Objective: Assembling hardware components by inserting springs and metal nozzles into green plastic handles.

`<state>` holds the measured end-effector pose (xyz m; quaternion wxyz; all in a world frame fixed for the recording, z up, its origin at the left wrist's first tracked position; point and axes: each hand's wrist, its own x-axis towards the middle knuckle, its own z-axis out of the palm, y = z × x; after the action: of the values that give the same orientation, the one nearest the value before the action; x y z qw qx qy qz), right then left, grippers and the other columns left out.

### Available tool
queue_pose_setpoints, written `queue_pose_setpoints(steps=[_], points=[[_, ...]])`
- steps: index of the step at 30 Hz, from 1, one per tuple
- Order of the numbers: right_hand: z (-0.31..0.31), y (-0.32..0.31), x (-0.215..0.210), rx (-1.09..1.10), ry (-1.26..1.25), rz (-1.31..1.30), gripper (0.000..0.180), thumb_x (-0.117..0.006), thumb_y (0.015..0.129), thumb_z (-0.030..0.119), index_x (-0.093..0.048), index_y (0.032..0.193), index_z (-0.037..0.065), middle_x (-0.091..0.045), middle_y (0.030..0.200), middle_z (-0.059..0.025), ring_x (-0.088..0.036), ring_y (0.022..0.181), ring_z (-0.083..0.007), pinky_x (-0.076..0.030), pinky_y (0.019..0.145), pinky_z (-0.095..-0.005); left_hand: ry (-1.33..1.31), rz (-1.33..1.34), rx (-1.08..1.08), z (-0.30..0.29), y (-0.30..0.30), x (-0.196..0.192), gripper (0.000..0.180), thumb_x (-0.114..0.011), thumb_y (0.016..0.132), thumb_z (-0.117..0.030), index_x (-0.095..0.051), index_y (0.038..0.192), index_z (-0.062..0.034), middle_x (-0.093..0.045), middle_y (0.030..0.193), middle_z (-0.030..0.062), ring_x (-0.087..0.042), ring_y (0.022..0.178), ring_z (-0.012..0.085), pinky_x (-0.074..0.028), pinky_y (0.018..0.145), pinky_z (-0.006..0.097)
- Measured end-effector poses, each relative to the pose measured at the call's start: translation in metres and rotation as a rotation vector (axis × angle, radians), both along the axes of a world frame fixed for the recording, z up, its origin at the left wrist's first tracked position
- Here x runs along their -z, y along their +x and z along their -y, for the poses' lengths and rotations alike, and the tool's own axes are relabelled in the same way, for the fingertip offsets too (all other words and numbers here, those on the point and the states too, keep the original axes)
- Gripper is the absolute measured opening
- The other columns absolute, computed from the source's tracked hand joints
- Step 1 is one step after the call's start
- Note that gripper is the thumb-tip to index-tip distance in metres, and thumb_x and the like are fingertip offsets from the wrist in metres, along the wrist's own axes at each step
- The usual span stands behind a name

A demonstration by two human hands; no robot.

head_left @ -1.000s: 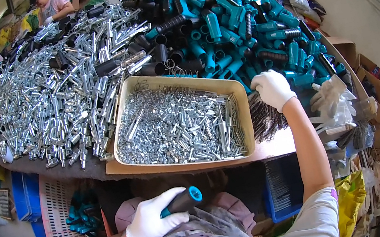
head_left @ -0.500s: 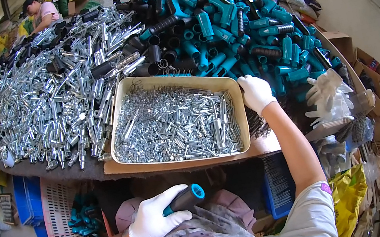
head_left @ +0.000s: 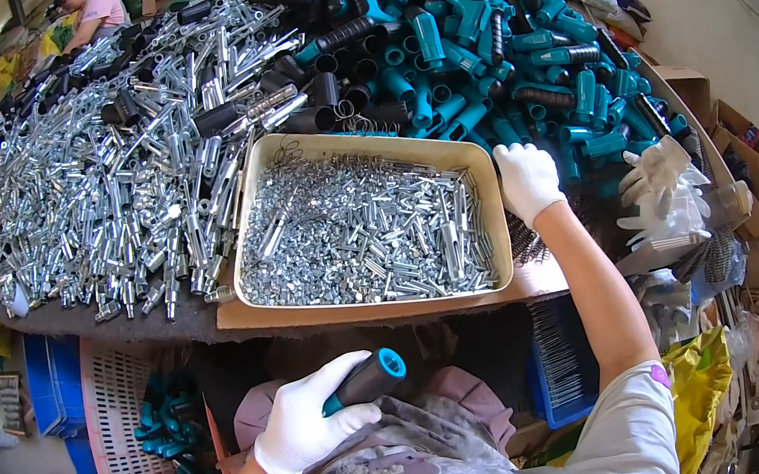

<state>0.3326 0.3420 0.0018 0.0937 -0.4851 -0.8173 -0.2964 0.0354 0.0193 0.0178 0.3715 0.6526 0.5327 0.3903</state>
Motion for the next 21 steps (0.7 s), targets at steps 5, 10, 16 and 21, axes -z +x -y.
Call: queue_pose_setpoints(steps=[5, 10, 16, 21], points=[[-0.005, -0.007, -0.002, 0.041, -0.004, 0.003, 0.014, -0.065, 0.079, 0.016, -0.062, 0.092, 0.011, -0.064, 0.092, -0.0131, -0.064, 0.089, -0.0326, -0.054, 0.073, -0.0410, 0.083, -0.004, 0.022, -0.005, 0.006, 0.003, 0.061, -0.080, 0.082, -0.034, -0.057, 0.130, -0.0022, -0.070, 0.102, 0.0188, -0.072, 0.091, 0.0253, -0.054, 0.080, 0.032], [-0.004, 0.002, -0.020, 0.087, -0.003, -0.530, 0.012, -0.060, 0.086, 0.018, -0.060, 0.087, 0.006, -0.068, 0.086, -0.0178, -0.066, 0.078, -0.0396, -0.053, 0.071, -0.0492, 0.043, -0.009, -0.003, -0.002, 0.002, -0.002, 0.061, -0.080, 0.081, -0.032, -0.058, 0.130, -0.0022, -0.070, 0.103, 0.0193, -0.072, 0.092, 0.0266, -0.054, 0.081, 0.033], [0.140, -0.061, -0.071, -0.583, -0.698, -0.907, 0.017, -0.067, 0.082, 0.006, -0.070, 0.099, 0.005, -0.069, 0.086, -0.0087, -0.067, 0.077, -0.0252, -0.054, 0.073, -0.0365, -0.022, 0.014, -0.069, -0.010, -0.010, 0.001, 0.063, -0.080, 0.081, -0.034, -0.057, 0.130, -0.0015, -0.070, 0.103, 0.0196, -0.072, 0.094, 0.0273, -0.054, 0.082, 0.033], [0.190, -0.080, -0.072, -0.817, -0.857, -0.820, 0.025, -0.071, 0.077, 0.000, -0.070, 0.102, 0.004, -0.069, 0.085, -0.0123, -0.068, 0.076, -0.0299, -0.054, 0.068, -0.0372, 0.129, -0.073, -0.010, -0.020, -0.021, -0.003, 0.068, -0.081, 0.078, -0.044, -0.060, 0.127, -0.0013, -0.070, 0.102, 0.0197, -0.072, 0.089, 0.0309, -0.055, 0.077, 0.034]])
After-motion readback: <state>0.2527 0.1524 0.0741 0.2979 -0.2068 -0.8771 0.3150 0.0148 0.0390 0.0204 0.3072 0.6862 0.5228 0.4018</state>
